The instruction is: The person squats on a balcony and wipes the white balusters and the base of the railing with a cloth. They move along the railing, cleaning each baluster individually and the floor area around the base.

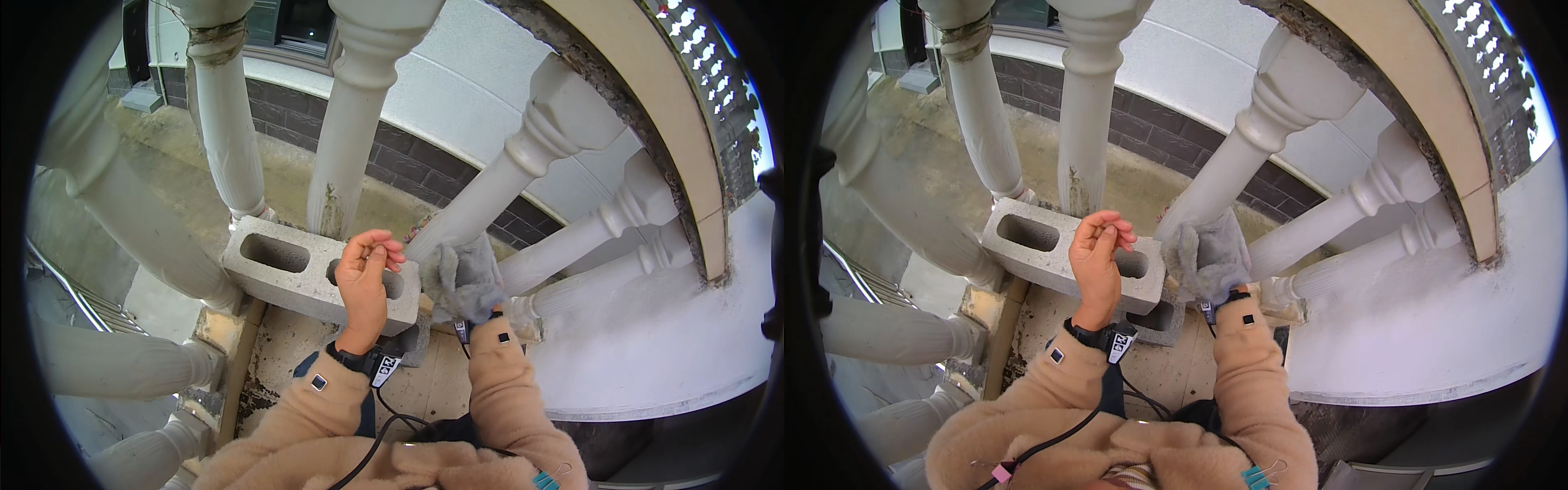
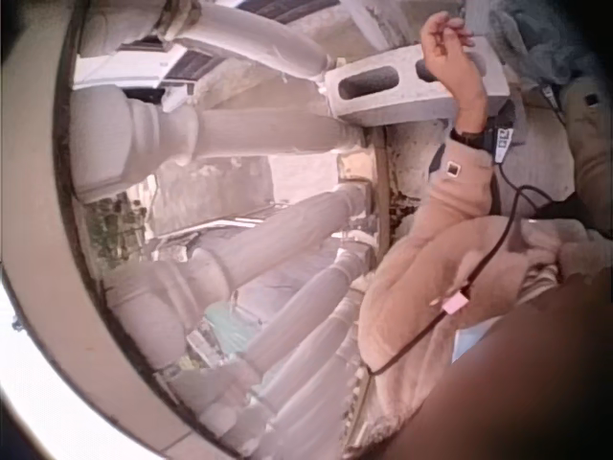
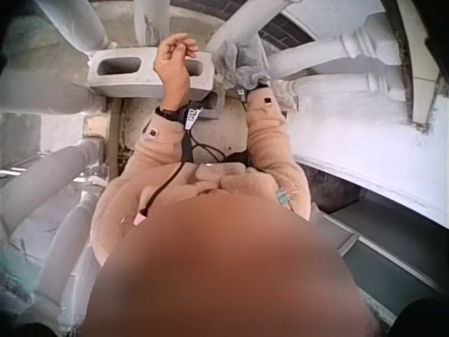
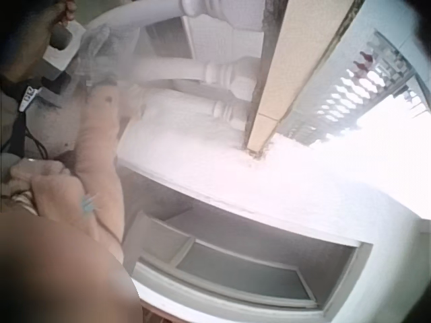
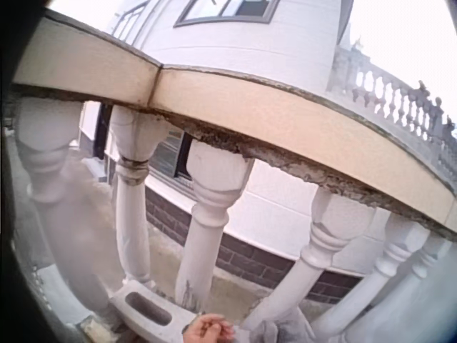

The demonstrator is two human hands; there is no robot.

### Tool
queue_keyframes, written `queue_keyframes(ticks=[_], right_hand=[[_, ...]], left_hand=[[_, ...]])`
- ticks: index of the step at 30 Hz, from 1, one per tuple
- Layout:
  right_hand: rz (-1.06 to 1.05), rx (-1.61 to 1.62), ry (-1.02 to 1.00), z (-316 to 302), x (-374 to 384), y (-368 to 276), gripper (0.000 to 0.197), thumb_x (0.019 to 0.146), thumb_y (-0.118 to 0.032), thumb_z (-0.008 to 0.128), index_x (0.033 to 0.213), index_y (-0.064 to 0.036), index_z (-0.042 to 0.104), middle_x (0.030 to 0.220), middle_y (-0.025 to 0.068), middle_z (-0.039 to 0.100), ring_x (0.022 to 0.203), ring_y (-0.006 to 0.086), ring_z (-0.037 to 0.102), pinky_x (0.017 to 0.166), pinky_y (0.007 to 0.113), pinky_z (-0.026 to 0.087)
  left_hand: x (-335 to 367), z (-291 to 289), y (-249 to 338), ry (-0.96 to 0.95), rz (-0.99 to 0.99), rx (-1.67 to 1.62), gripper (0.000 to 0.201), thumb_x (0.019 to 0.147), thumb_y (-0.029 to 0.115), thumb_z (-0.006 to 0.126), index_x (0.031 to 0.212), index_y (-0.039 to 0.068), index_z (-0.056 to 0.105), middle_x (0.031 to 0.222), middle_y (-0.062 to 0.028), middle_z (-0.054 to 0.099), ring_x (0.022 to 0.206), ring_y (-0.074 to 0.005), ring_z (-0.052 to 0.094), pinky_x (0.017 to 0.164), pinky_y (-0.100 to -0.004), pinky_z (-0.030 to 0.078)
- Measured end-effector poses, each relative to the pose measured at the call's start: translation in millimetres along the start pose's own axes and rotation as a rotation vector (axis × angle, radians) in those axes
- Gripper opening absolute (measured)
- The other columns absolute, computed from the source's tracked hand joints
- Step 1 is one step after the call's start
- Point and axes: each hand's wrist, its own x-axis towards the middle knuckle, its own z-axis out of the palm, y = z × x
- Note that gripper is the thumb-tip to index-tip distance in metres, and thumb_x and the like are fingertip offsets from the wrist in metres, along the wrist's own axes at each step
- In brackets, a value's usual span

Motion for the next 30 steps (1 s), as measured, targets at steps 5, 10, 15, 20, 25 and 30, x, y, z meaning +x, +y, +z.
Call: queue_keyframes(ticks=[5,10,15,20,25,30], right_hand=[[0.245,-0.27,0.048,-16.5,-7.2,47.4,0.038,0.088,-0.002,0.068,0.126,-0.0001,0.063,0.121,0.0142,0.069,0.109,0.023,0.067,0.098,0.036,0.053],[-0.196,-0.081,-0.005,-18.3,33.8,-27.2,0.021,0.096,-0.006,0.057,0.114,0.0049,0.063,0.105,0.0182,0.069,0.096,0.031,0.069,0.088,0.04,0.057],[-0.184,-0.007,-0.106,-40.4,72.8,-57.9,0.022,0.101,-0.015,0.056,0.11,0.0023,0.066,0.101,0.0128,0.071,0.087,0.0189,0.068,0.081,0.033,0.057],[0.248,0.358,-0.091,-50.1,79.8,54.5,0.022,0.099,-0.017,0.058,0.11,-0.0011,0.068,0.101,0.0094,0.072,0.086,0.0166,0.068,0.079,0.031,0.056],[0.201,0.125,-0.035,-64.7,80.6,133.0,0.026,0.099,-0.023,0.058,0.111,-0.0022,0.068,0.1,0.0083,0.072,0.087,0.0168,0.068,0.079,0.032,0.055],[0.102,-0.247,0.104,-82.5,80.1,165.0,0.029,0.099,-0.028,0.059,0.112,-0.0033,0.069,0.1,0.0071,0.072,0.087,0.0171,0.067,0.08,0.033,0.055]], left_hand=[[-6.5,2.0,11.1,-0.018,-0.039,-0.055,0.017,0.102,0.002,0.051,0.115,-0.002,0.062,0.097,-0.0096,0.069,0.08,-0.0135,0.064,0.073,-0.0257,0.051],[-11.9,0.0,16.9,-0.025,0.054,0.033,0.017,0.102,0.002,0.052,0.115,-0.002,0.062,0.097,-0.01,0.069,0.081,-0.0146,0.065,0.071,-0.0266,0.051],[-8.0,-7.0,11.0,-0.035,0.099,0.121,0.017,0.101,0.002,0.052,0.115,-0.002,0.062,0.097,-0.0108,0.069,0.081,-0.0163,0.065,0.071,-0.0279,0.052],[-9.1,-3.1,-0.8,-0.06,0.085,0.249,0.017,0.101,0.002,0.053,0.116,0.0,0.061,0.098,-0.0101,0.067,0.082,-0.0171,0.063,0.071,-0.0291,0.051],[-13.8,2.9,-15.0,-0.037,0.056,0.344,0.016,0.1,0.002,0.054,0.114,0.0,0.061,0.097,-0.0106,0.068,0.082,-0.0177,0.064,0.071,-0.0294,0.052],[-16.6,9.1,-29.2,-0.132,0.033,0.367,0.015,0.101,0.003,0.055,0.113,-0.001,0.062,0.097,-0.011,0.069,0.081,-0.0181,0.065,0.071,-0.0297,0.053]])
